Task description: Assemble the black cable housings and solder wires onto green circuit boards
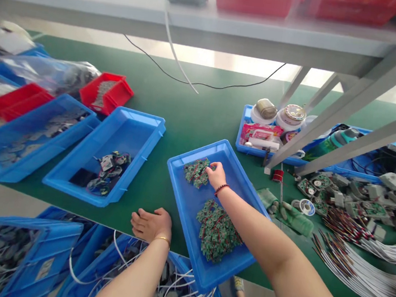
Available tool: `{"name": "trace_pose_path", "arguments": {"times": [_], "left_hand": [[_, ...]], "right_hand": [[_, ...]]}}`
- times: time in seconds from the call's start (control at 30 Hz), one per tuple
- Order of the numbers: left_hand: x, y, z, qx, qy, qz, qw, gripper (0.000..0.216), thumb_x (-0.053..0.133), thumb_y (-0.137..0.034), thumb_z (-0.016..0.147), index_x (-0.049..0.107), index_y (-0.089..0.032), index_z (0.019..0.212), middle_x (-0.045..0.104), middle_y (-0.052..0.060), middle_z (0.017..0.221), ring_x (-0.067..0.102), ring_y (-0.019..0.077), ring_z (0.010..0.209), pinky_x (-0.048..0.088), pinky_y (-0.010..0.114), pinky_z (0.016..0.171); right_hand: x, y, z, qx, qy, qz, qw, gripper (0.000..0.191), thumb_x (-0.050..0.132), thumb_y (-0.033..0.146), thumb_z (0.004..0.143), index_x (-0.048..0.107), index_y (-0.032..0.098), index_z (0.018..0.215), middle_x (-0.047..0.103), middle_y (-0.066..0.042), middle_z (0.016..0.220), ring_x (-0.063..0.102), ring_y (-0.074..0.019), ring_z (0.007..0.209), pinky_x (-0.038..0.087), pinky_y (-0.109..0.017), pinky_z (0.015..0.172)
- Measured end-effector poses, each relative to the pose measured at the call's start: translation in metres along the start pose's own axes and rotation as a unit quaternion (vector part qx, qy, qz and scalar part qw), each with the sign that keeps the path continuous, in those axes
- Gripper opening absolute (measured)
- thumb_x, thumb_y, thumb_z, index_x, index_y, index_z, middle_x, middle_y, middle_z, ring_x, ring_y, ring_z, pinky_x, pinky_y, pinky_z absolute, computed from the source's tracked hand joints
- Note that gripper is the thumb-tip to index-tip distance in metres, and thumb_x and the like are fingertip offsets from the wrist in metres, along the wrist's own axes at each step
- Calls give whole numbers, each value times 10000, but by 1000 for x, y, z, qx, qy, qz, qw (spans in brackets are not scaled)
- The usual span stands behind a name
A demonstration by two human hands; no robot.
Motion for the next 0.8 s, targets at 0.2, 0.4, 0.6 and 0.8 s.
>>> {"name": "trace_pose_path", "arguments": {"times": [0.2,0.4,0.6,0.8], "left_hand": [[-1,-1,-2,-2,9,10,1000,569,551,-252,872,502,-26,1392,502,301,1493,427,435,1457,335,634,1190],[-4,-6,-3,-7,20,5,1000,586,521,-258,866,504,0,1391,489,319,1503,408,455,1467,317,637,1203],[-4,-8,-1,-10,23,-2,1000,588,536,-253,860,505,-11,1395,493,314,1501,403,452,1471,319,640,1200],[-4,-9,-1,-14,22,-5,1000,573,553,-232,864,504,-43,1402,495,299,1503,405,440,1474,328,649,1191]], "right_hand": [[-7,17,-1,-72,2,-164,984,380,651,327,1013,595,177,1358,562,-127,1433,570,-307,1285,504,-552,1068],[-46,-10,-87,-140,150,-321,925,372,721,387,959,651,165,1250,670,-92,1219,644,-264,1126,527,-506,1014],[-39,-34,-118,-86,180,-415,888,426,698,418,971,620,144,1287,647,-121,1261,625,-289,1170,512,-530,1028],[-36,-43,-87,-83,296,-377,874,268,653,392,1012,679,155,1134,693,-75,1143,677,-214,1006,579,-422,908]]}}
Point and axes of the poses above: each hand's wrist, its own z-axis towards the middle knuckle, its own x-axis out of the palm, y = z × x, the point moved 3 cm from there along z, towards the middle knuckle
